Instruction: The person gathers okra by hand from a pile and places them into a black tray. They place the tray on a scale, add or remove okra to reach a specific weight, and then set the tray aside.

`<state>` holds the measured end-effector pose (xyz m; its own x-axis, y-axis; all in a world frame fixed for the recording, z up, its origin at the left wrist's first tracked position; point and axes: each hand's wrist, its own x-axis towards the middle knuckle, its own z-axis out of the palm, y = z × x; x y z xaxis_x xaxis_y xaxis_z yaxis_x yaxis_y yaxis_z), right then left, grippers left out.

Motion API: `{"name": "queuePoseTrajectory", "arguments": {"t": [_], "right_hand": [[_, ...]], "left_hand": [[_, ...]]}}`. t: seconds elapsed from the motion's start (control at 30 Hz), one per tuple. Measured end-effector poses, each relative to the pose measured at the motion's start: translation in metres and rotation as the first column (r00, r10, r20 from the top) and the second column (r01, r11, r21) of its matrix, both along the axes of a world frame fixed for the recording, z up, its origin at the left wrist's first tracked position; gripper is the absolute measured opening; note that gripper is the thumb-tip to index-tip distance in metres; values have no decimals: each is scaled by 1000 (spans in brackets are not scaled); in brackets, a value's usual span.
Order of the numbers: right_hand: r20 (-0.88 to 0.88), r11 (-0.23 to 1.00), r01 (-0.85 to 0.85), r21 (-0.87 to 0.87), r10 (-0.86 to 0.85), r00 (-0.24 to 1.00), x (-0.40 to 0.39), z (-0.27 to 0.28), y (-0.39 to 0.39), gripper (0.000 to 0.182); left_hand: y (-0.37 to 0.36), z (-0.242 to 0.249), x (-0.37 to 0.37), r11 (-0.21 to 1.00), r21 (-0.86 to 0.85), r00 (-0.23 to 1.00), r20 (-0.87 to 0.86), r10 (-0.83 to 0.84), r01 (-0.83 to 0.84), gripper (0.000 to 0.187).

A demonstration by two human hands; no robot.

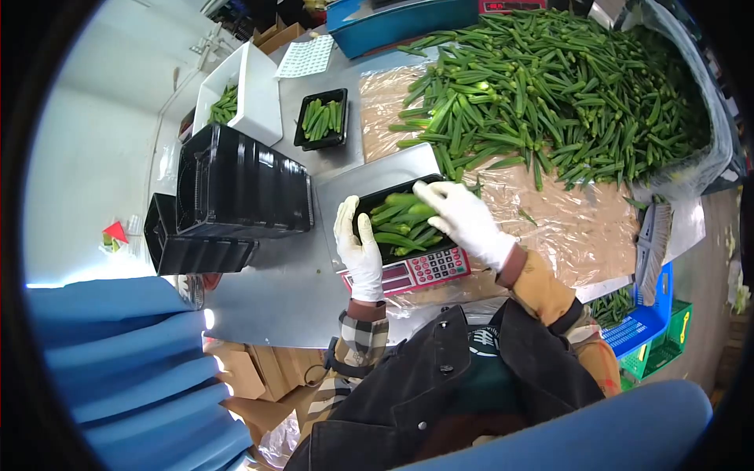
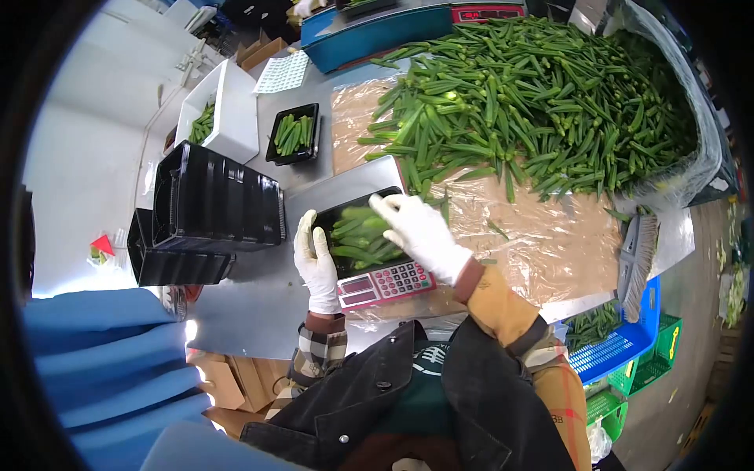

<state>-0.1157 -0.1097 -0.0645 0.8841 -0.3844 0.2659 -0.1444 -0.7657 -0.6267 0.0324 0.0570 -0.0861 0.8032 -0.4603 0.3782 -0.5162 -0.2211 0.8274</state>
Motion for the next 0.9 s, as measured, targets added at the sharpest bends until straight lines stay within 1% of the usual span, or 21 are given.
{"name": "queuePoseTrajectory", "arguments": {"t": [0.07, 0.1, 0.2, 0.27, 0.33, 0.37, 0.4, 0.47, 0.53, 0.6, 0.63, 0.73, 0.77, 0.83, 0.87, 0.9], "right_hand": [[-91, 983, -106, -151, 93, 991, 14, -16, 8, 47], [-47, 985, -90, -146, 84, 995, 14, -22, 9, 33], [192, 994, 94, 62, -105, 976, -4, -18, 1, 27], [294, 970, 205, 131, -235, 926, -27, -24, -14, 24], [164, 916, 289, 279, -342, 925, -63, -25, -27, 26], [91, 865, 350, 360, -406, 909, -84, -39, -32, 26], [9, 803, 409, 433, -458, 889, -106, -57, -37, 26], [-71, 768, 487, 416, -506, 859, -148, -95, -41, 25], [-302, 635, 605, 481, -528, 794, -191, -144, -39, 21], [-242, 629, 589, 507, -552, 798, -220, -174, -29, 18], [-209, 626, 582, 519, -567, 797, -221, -176, -26, 17], [-242, 538, 634, 555, -625, 742, -213, -181, -26, 15], [-289, 568, 686, 454, -635, 717, -208, -179, -26, 13], [-354, 575, 727, 376, -636, 686, -200, -170, -28, 13], [-384, 577, 745, 335, -639, 667, -196, -164, -29, 12], [-316, 570, 708, 418, -639, 701, -189, -159, -29, 12]], "left_hand": [[10, 1, 2, 999, -25, 998, -58, 34, -35, 32], [15, 1, 2, 998, -38, 995, -89, 51, -54, 32], [38, -4, 12, 990, -58, 981, -150, 120, -130, 32], [52, -5, 21, 977, -99, 963, -212, 166, -190, 32], [63, 3, 29, 966, -132, 952, -242, 187, -224, 32], [72, -2, 36, 958, -152, 947, -253, 200, -243, 33], [76, 1, 39, 955, -142, 925, -321, 205, -261, 33], [82, 13, 44, 947, -119, 867, -449, 216, -297, 34], [87, 13, 46, 973, -62, 839, -520, 158, -222, 32], [90, 4, 49, 994, -22, 797, -600, 72, -107, 32], [87, 2, 47, 998, -12, 789, -612, 46, -67, 31], [77, -1, 40, 999, 39, 766, -642, 18, 10, 31], [73, -4, 39, 999, 37, 786, -618, 8, 19, 32], [65, -10, 34, 999, 27, 822, -569, -17, 40, 33], [60, -11, 32, 996, 83, 863, -506, 6, 42, 34], [56, -12, 29, 990, 137, 899, -438, 24, 40, 35]]}}
